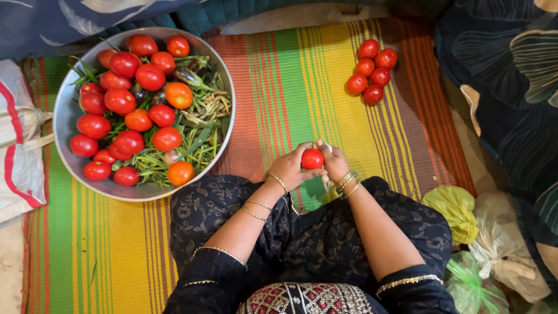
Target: The person wipes individual tomatoes with a small cloth, moving them from a large bowl into a smaller group on the floor.
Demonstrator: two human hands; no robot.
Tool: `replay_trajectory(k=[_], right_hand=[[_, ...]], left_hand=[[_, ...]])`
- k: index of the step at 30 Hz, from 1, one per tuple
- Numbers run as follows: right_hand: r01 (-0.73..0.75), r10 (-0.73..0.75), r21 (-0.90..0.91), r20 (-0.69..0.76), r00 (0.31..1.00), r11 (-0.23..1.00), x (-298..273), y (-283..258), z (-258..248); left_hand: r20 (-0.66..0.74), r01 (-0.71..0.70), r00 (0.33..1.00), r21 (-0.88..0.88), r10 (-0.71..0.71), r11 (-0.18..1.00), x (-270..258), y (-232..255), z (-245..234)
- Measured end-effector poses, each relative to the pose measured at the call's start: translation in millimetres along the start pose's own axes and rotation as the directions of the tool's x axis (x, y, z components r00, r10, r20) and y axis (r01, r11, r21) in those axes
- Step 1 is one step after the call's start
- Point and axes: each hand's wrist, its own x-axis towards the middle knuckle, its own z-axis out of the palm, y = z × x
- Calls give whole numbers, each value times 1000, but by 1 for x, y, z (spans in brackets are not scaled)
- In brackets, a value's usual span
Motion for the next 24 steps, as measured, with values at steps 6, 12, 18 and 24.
replay_trajectory(k=[6,12,18,24], right_hand=[[-255,246,227,67,967,940,-13,-30,7],[-226,146,350,241,960,909,-13,-27,3],[-353,291,431,204,935,830,-17,-37,5],[-406,375,415,156,914,815,-16,-36,6]], left_hand=[[-4,28,1000,-43,-28,999,2,-7,5],[-51,25,998,-100,-30,995,1,-6,2],[-168,-192,967,19,193,981,2,3,-8],[-28,-73,997,136,78,988,3,13,-16]])
